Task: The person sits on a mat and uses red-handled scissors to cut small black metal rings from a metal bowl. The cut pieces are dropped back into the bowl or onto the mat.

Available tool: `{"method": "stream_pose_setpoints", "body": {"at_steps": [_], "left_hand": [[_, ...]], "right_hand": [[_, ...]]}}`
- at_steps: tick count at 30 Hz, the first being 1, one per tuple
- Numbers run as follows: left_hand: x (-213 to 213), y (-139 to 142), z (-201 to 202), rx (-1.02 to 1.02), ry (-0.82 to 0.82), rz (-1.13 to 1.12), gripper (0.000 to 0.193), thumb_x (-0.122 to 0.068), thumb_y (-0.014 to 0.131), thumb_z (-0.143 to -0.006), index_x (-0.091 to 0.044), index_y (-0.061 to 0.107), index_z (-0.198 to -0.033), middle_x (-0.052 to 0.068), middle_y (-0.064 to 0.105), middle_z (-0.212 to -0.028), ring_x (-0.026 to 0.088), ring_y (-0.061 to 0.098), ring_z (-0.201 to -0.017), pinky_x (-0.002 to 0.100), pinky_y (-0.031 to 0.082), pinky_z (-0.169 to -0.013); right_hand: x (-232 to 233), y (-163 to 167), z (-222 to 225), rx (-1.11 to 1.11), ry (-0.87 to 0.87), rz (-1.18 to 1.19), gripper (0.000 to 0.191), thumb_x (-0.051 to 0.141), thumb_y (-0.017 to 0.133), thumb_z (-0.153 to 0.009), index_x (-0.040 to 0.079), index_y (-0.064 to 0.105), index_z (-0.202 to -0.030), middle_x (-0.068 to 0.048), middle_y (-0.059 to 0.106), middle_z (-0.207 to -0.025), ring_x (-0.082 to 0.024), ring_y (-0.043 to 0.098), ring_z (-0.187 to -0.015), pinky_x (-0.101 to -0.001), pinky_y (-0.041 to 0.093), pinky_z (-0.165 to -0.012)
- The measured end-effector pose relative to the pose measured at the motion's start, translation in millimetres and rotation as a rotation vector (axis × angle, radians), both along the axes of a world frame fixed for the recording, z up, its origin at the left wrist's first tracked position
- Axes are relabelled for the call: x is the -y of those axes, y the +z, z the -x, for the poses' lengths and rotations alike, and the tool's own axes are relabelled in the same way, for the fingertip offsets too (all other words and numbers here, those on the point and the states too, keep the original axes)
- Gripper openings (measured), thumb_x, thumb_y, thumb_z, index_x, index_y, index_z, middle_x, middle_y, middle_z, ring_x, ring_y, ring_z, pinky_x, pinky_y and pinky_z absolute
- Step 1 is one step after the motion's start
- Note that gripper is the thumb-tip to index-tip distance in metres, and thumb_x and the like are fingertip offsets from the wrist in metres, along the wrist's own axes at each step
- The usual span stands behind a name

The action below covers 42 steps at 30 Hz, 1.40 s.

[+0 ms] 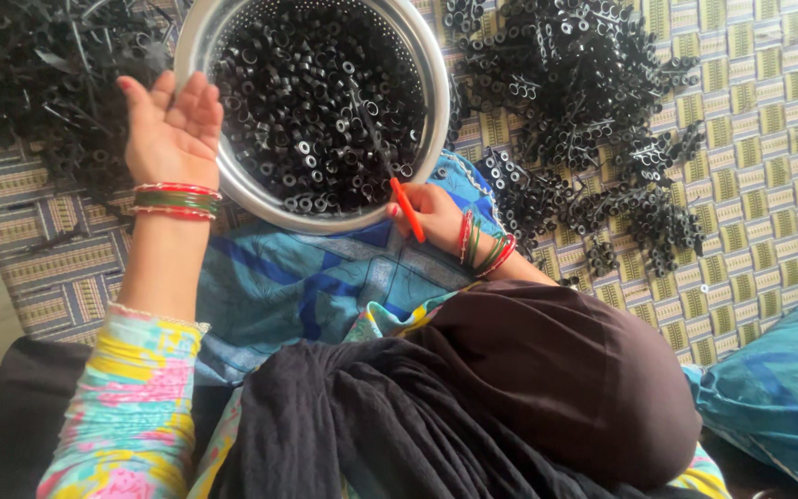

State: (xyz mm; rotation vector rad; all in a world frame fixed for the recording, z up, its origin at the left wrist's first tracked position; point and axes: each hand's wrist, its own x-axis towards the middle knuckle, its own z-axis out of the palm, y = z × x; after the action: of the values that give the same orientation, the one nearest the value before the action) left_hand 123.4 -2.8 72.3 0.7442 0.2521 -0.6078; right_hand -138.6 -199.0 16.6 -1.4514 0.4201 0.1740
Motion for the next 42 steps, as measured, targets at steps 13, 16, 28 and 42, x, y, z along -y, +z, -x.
{"method": "stream_pose_setpoints", "body": {"at_steps": [13,16,28,42], "left_hand": [[119,-7,44,1.886,-0.601,-1.105,0.023,0.002,0.071,-0.091,-0.01,0.072,-0.111,0.015,0.067,-0.108,0.037,0.064,-0.104,0.047,0.054,-0.091],[113,-9,40,1.652,-0.627,-0.988,0.026,-0.002,0.08,-0.072,-0.007,0.071,-0.096,0.016,0.065,-0.1,0.038,0.063,-0.096,0.048,0.053,-0.082],[30,-7,95,2.361,-0.375,-0.78,0.014,-0.02,0.065,-0.101,-0.013,0.065,-0.089,0.001,0.06,-0.091,0.019,0.059,-0.086,0.037,0.047,-0.076],[36,-30,104,0.629,-0.816,-0.438,0.019,-0.003,0.065,-0.091,-0.002,0.063,-0.109,0.004,0.073,-0.091,0.015,0.074,-0.078,0.026,0.062,-0.067]], "right_hand": [[4,-2,6,0.108,-0.221,0.024,0.024,0.027,0.064,-0.104,0.005,0.063,-0.093,-0.002,0.069,-0.077,-0.008,0.065,-0.071,-0.024,0.052,-0.067],[5,-5,2,0.126,-0.216,-0.024,0.021,0.024,0.065,-0.102,0.003,0.064,-0.098,-0.002,0.069,-0.081,-0.008,0.067,-0.074,-0.0248,0.054,-0.07],[-3,21,-35,0.022,-0.351,-0.295,0.017,0.02,0.066,-0.1,0.004,0.068,-0.105,-0.004,0.072,-0.087,-0.01,0.066,-0.077,-0.0267,0.053,-0.072],[-6,26,-31,0.118,-0.126,0.111,0.022,0.022,0.076,-0.094,0.004,0.067,-0.101,-0.001,0.074,-0.09,-0.007,0.067,-0.081,-0.0247,0.054,-0.072]]}}
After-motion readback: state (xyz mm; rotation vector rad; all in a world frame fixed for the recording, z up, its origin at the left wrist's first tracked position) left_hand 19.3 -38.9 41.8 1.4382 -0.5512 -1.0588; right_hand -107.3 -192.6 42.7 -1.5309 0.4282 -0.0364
